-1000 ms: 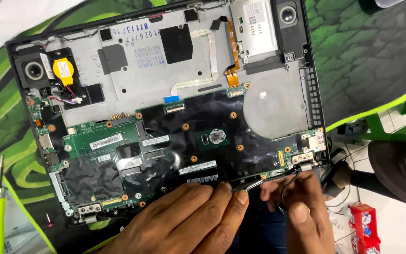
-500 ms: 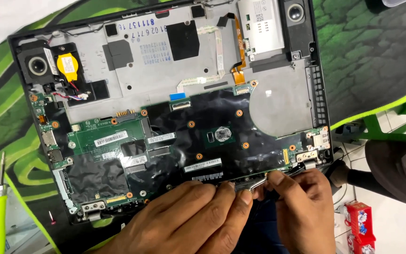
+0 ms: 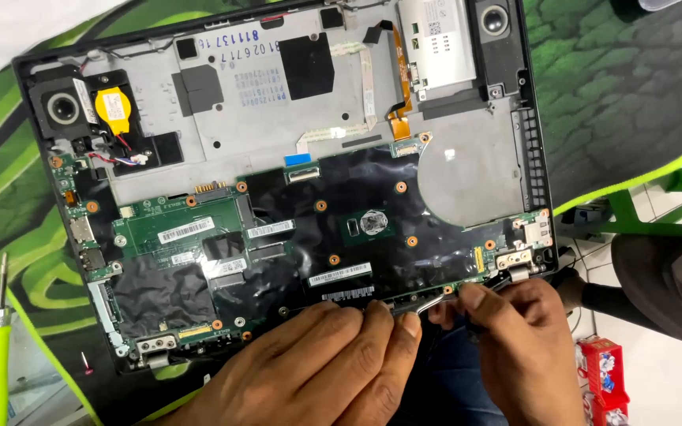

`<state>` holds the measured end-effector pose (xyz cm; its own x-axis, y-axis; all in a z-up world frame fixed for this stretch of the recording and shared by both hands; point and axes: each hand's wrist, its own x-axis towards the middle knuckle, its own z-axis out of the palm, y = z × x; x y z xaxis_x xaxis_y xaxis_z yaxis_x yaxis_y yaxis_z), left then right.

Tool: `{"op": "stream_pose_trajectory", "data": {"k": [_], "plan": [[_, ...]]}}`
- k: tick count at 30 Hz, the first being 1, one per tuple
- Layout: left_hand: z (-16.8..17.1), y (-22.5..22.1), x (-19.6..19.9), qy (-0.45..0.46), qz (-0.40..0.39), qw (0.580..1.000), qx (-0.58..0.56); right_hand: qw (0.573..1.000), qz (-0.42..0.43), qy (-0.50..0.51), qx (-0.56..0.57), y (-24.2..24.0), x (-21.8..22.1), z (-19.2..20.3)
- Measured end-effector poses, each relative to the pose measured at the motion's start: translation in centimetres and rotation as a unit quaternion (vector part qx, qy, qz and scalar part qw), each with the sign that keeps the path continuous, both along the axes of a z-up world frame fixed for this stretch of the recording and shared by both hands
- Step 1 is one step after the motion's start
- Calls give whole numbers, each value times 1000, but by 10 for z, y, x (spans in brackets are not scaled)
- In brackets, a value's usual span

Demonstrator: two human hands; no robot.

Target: Reconnecting internal cables and fastening components with a screwdriver during a laptop repair.

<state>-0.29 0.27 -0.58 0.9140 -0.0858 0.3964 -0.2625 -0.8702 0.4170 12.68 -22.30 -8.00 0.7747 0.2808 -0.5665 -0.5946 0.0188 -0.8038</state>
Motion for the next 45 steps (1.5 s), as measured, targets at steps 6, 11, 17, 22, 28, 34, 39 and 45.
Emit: {"op": "stream_pose_trajectory", "data": {"k": [6, 11, 17, 22, 28, 34, 39, 45], "plan": [[-2, 3, -1, 0, -12, 1000, 3, 999, 41, -6, -33, 23, 2, 17], [3, 2, -2, 13, -6, 1000, -5, 999, 34, -7, -22, 22, 1, 14], [6, 1, 1, 9, 12, 999, -42, 999, 31, -14, -42, 23, 1, 15], [4, 2, 0, -5, 2, 1000, -27, 998, 32, -4, -45, 21, 3, 15], [-1, 3, -3, 8, -9, 1000, -4, 1000, 18, -2, -5, 18, 4, 13], [-8, -1, -5, 0, 2, 1000, 29, 998, 56, -28, 16, 30, 2, 19], [-2, -7, -3, 36, 41, 998, 35, 999, -41, -11, 28, 20, -8, 4], [4, -14, 1, 57, 71, 996, 21, 998, -46, -29, 18, 17, -13, -7]]}}
